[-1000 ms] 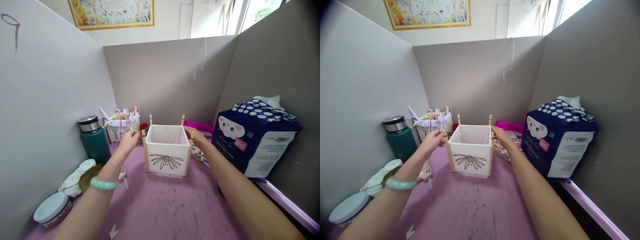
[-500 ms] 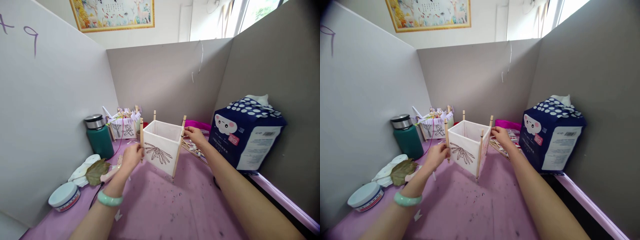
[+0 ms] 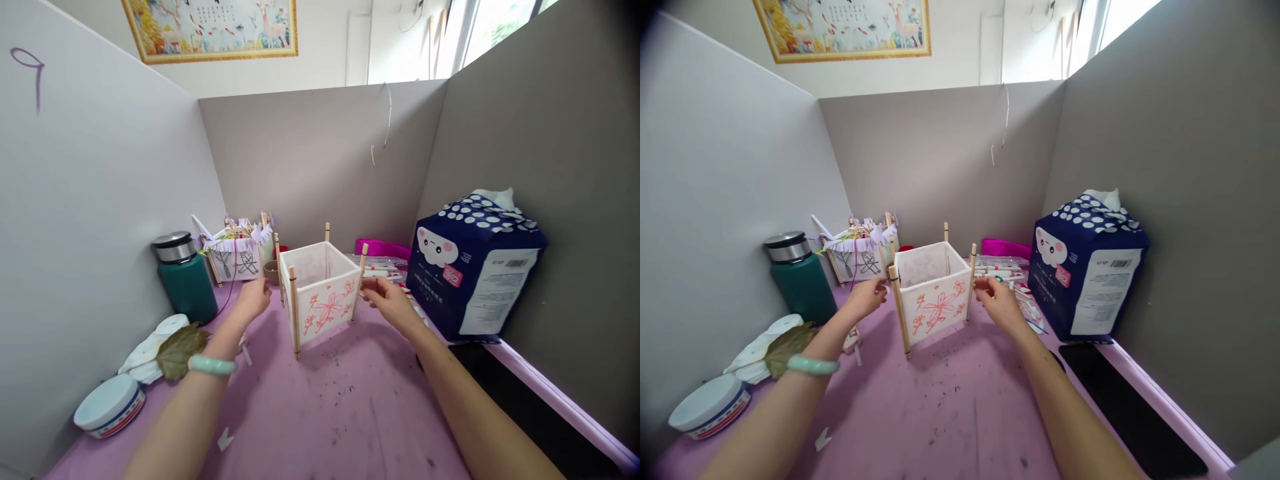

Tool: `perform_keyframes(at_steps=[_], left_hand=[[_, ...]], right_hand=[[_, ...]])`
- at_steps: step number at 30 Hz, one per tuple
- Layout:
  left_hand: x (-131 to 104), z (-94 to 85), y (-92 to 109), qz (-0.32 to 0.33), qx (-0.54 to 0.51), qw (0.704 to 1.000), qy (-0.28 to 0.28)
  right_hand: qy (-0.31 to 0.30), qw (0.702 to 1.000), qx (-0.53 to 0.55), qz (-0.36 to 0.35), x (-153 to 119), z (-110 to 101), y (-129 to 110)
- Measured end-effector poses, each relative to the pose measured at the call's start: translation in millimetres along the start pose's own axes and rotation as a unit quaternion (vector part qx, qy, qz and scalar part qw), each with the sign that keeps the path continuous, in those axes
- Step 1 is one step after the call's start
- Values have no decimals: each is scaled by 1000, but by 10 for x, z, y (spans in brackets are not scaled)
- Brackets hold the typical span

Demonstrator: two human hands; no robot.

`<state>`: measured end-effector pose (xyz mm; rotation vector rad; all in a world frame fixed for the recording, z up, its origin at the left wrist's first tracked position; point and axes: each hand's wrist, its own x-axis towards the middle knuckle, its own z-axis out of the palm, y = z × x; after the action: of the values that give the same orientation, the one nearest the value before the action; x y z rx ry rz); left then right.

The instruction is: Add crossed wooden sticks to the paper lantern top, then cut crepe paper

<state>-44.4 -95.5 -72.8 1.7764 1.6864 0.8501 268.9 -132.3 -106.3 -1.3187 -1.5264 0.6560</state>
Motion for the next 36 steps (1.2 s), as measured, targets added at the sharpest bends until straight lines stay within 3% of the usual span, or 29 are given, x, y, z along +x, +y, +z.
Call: perform_keyframes(at_steps=[3,4,5,8,11,14,20,25,36], left_hand=[[-448,54,-32,-28,32,997,-66],[-593,114,-29,-24,59,992,-112],[-717,188,-18,-7,98,988,-120],[-909,408,55,46,206,975,-69],[-860,481,114,39,257,965,-22],[-739,429,93,9,262,965,1],[-669,423,-83,-7,250,968,14],[-676,465,-191,-4,235,971,30],[-639,476,-246,2,225,974,33]], right_hand=[[-92,993,-74,11,-114,43,160],[-111,989,-102,5,-139,82,195],[-114,984,-135,-3,-159,129,218],[-76,968,-237,-24,-191,261,226],[-48,960,-274,-32,-229,327,169],[-53,954,-293,-36,-294,362,106],[-92,935,-341,-23,-370,460,102],[-82,929,-360,-18,-424,514,72],[-87,927,-366,15,-456,542,26]])
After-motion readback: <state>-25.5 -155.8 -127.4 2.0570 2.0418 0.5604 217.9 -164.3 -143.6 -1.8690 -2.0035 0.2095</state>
